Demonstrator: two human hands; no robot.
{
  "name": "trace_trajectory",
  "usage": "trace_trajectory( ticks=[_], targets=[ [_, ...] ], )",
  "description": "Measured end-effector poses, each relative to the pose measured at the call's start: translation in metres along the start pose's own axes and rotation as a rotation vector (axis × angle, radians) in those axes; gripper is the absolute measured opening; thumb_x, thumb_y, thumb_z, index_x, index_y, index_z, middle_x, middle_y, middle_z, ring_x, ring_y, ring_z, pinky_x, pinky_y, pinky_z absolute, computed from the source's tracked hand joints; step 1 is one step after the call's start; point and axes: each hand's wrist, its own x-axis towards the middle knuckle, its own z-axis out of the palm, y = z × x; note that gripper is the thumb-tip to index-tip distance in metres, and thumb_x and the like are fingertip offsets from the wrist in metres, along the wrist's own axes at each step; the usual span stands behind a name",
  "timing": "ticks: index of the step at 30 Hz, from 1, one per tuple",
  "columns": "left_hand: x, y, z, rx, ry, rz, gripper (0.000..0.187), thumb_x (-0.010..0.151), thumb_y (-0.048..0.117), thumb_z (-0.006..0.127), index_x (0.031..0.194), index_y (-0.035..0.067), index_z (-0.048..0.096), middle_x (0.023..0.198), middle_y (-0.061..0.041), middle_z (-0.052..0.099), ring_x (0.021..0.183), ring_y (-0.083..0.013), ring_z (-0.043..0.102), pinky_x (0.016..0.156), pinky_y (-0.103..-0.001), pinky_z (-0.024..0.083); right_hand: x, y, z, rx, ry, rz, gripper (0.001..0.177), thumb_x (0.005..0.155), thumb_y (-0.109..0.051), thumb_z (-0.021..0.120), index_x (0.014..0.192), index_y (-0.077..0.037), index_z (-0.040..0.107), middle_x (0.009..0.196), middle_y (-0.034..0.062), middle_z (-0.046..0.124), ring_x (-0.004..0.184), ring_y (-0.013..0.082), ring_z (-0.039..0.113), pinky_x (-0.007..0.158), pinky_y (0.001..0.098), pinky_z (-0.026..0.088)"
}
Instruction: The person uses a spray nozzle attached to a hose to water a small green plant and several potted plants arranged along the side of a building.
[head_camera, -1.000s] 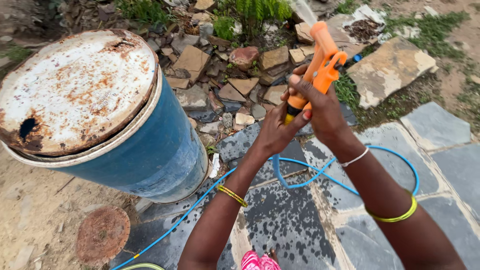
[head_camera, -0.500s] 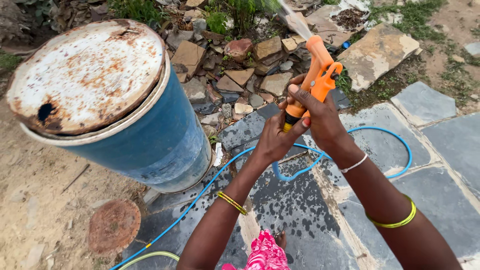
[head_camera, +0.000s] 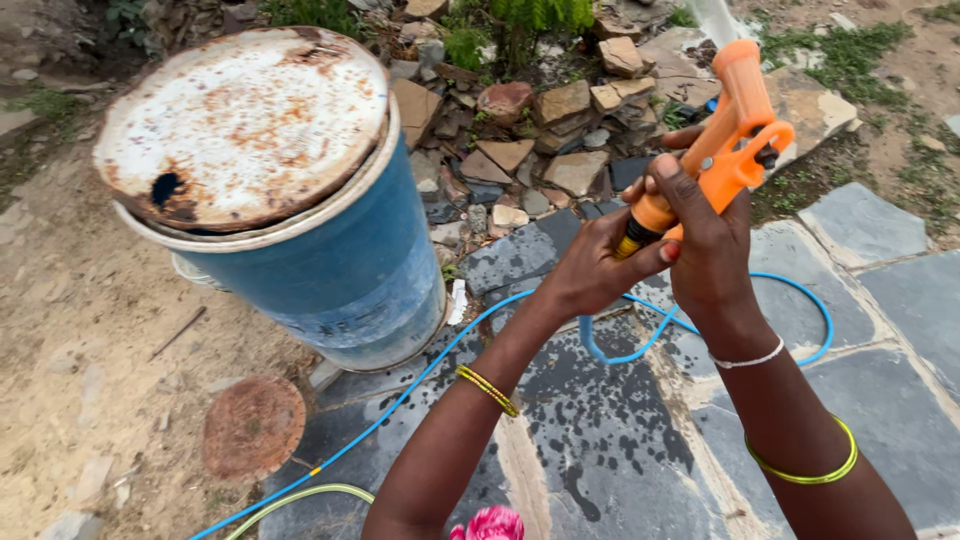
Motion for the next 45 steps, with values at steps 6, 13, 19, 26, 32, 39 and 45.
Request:
trace_trajectory(
  ticks=[6,13,19,26,32,39,45],
  targets=[
    [-0.037,-0.009,-0.048,-0.010,0.045,0.003,0.071,0.092,0.068,0.064,0.118,0.002,0.067,0.092,-0.005,0.070,0.086,-0.0117,0.065,0.076,-0.033,0.056,-0.005,0.027,0.060,-0.002,0.040,0.050,0.037,0.105,-0.018,0.064,0.134,-0.003,0.047,0.099,0.0049,0.060,0.093,0.0175,0.067,0.083,0.0326,0.058],
    [-0.074,-0.014,-0.117,-0.063,0.048,-0.060,0.069,0.090,0.065,0.066,0.119,0.002,0.066,0.091,-0.003,0.069,0.082,-0.0107,0.064,0.072,-0.032,0.055,-0.007,0.063,0.128,0.043,0.021,0.073,0.039,0.105,-0.019,0.063,0.137,0.000,0.051,0.101,0.0063,0.066,0.098,0.0174,0.069,0.089,0.0318,0.058],
    [-0.088,-0.019,-0.150,-0.044,0.053,-0.062,0.069,0.089,0.064,0.065,0.120,0.002,0.067,0.090,-0.002,0.067,0.081,-0.0101,0.063,0.070,-0.031,0.052,-0.009,0.083,0.161,0.088,0.075,0.057,0.039,0.106,-0.018,0.062,0.139,0.000,0.051,0.104,0.0045,0.065,0.101,0.0164,0.068,0.090,0.0313,0.056],
    [-0.077,-0.041,-0.161,-0.040,0.027,-0.081,0.067,0.090,0.063,0.063,0.121,0.003,0.067,0.088,-0.005,0.070,0.080,-0.0139,0.068,0.070,-0.033,0.055,0.008,0.097,0.167,0.038,0.109,0.096,0.038,0.106,-0.019,0.062,0.138,-0.002,0.051,0.101,0.0042,0.063,0.099,0.0160,0.068,0.086,0.0304,0.058],
    [-0.035,-0.050,-0.156,0.008,0.062,0.012,0.078,0.094,0.065,0.058,0.142,0.003,0.050,0.109,-0.013,0.073,0.099,-0.0209,0.073,0.084,-0.035,0.057,0.038,0.107,0.147,0.012,0.202,0.032,0.037,0.108,-0.019,0.063,0.139,-0.005,0.050,0.105,0.0026,0.061,0.098,0.0121,0.065,0.087,0.0282,0.057],
    [0.003,-0.063,-0.144,-0.052,0.062,0.126,0.078,0.098,0.067,0.058,0.144,0.004,0.050,0.119,-0.014,0.071,0.107,-0.0221,0.073,0.091,-0.036,0.058,0.068,0.122,0.115,-0.007,0.255,-0.115,0.040,0.110,-0.019,0.063,0.143,-0.006,0.047,0.111,0.0019,0.059,0.101,0.0095,0.063,0.090,0.0270,0.055],
    [0.017,-0.076,-0.135,-0.084,0.040,0.122,0.077,0.097,0.064,0.063,0.143,0.003,0.050,0.123,-0.013,0.071,0.113,-0.0218,0.070,0.095,-0.036,0.057,0.071,0.127,0.096,-0.053,0.270,-0.093,0.039,0.109,-0.020,0.063,0.142,-0.006,0.048,0.111,0.0027,0.060,0.100,0.0092,0.063,0.089,0.0267,0.054]
  ],
)
